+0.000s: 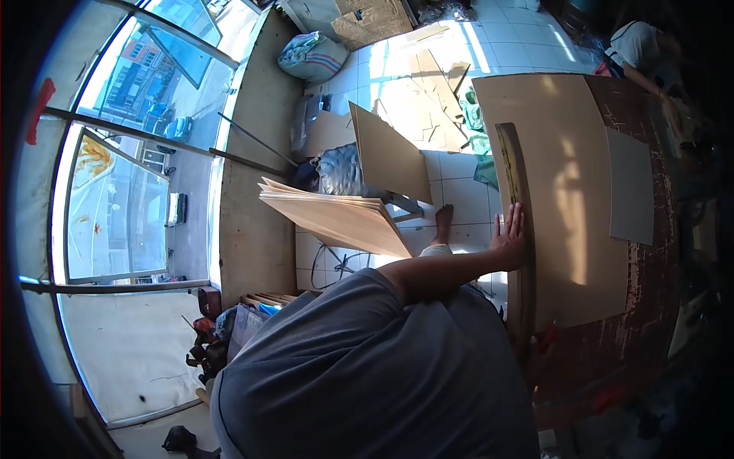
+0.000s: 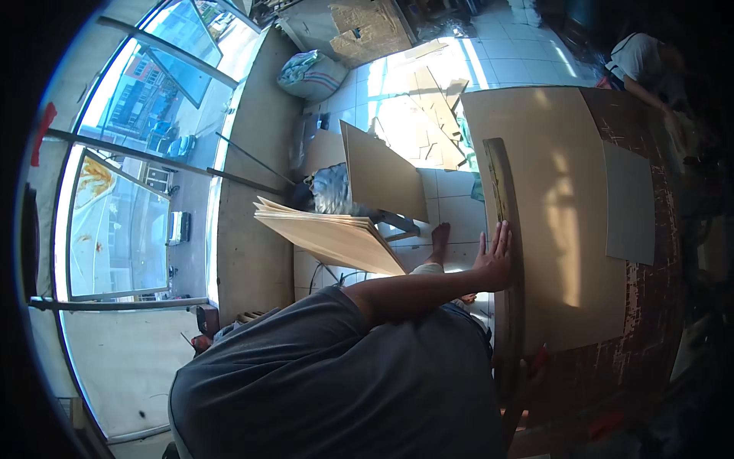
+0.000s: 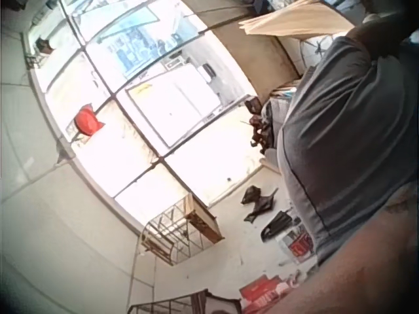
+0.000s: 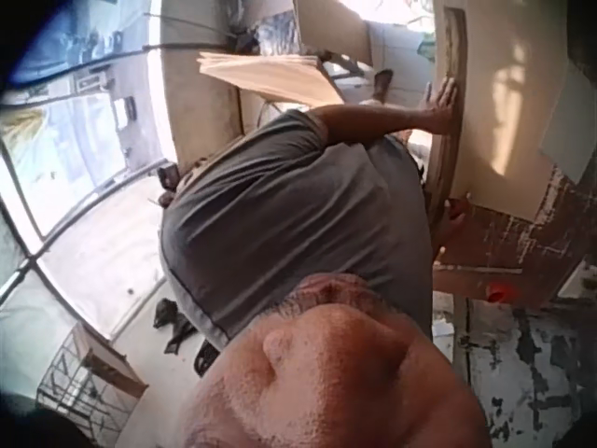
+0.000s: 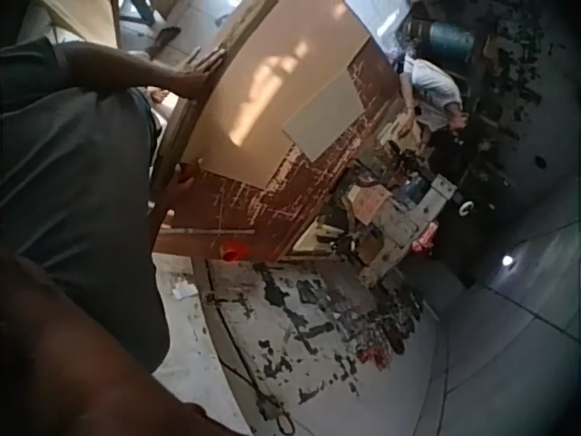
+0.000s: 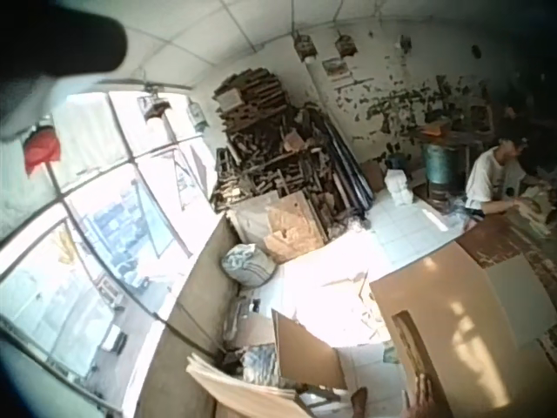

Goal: The person cuts cardboard sheets with a utility knife along a straightedge, places cut pieces onto a stack, and trims cardboard around a template.

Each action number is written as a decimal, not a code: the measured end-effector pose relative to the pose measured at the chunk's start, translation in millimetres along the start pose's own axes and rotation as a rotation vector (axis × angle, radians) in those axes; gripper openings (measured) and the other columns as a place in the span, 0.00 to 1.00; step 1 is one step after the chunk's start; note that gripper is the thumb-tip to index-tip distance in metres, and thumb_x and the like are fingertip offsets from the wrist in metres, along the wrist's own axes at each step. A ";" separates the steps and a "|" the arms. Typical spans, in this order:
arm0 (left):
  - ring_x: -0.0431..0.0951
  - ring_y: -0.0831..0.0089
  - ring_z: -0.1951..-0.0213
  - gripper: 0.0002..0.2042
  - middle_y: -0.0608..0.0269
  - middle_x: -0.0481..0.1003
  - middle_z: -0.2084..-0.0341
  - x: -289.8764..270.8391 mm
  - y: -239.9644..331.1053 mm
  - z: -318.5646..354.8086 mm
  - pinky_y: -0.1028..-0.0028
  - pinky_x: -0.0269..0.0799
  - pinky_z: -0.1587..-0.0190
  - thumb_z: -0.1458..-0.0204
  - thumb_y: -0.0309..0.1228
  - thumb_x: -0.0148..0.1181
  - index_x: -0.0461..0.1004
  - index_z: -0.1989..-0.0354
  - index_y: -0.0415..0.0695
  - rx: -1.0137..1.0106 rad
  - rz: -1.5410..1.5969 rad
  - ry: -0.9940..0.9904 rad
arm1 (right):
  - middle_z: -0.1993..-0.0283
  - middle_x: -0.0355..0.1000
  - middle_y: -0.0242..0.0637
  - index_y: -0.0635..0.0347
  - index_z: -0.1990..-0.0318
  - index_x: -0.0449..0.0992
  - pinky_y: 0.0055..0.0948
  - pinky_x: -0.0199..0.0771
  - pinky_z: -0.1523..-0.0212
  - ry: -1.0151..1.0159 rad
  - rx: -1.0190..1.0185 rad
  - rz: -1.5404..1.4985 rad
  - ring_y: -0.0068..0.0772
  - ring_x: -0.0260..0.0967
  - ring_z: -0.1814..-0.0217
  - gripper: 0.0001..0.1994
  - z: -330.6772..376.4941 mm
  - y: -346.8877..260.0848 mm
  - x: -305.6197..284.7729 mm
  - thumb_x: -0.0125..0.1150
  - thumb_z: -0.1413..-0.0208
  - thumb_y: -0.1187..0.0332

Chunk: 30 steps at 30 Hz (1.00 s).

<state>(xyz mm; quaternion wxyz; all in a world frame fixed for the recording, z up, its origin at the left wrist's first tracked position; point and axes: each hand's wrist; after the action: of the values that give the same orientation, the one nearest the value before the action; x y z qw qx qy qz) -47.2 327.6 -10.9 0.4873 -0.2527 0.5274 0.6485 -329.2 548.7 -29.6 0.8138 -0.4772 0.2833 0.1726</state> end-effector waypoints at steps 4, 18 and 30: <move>0.23 0.43 0.25 0.54 0.33 0.26 0.27 13.7 -3.5 -9.5 0.35 0.30 0.31 0.54 0.46 0.62 0.37 0.29 0.23 -0.003 -0.037 0.056 | 0.41 0.69 0.54 0.70 0.36 0.65 0.39 0.63 0.38 -0.008 -0.191 -0.004 0.47 0.67 0.39 0.32 -20.8 19.0 -9.0 0.64 0.39 0.54; 0.23 0.42 0.25 0.52 0.32 0.25 0.27 -3.0 3.1 0.8 0.32 0.33 0.32 0.50 0.46 0.60 0.36 0.29 0.23 -0.024 -0.030 -0.043 | 0.59 0.70 0.31 0.58 0.36 0.65 0.23 0.66 0.61 -0.055 -0.094 -0.563 0.20 0.61 0.66 0.19 -32.6 -153.7 -17.0 0.51 0.31 0.64; 0.22 0.41 0.26 0.65 0.31 0.24 0.27 1.2 -8.4 -13.1 0.29 0.35 0.34 0.58 0.60 0.68 0.33 0.29 0.24 -0.015 -0.098 -0.037 | 0.74 0.61 0.27 0.54 0.46 0.65 0.17 0.55 0.84 -0.155 -0.145 -0.771 0.11 0.51 0.83 0.13 -86.8 -251.4 10.2 0.45 0.28 0.57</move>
<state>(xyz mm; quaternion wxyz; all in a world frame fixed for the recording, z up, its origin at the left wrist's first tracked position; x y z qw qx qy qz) -42.6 315.6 -19.8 0.5263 -0.2698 0.5004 0.6323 -208.4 351.0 101.3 0.8021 -0.5903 0.0082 -0.0904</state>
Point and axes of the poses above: each hand's wrist, its own z-axis away from the middle knuckle, its own x-axis out of the palm, y = z × x
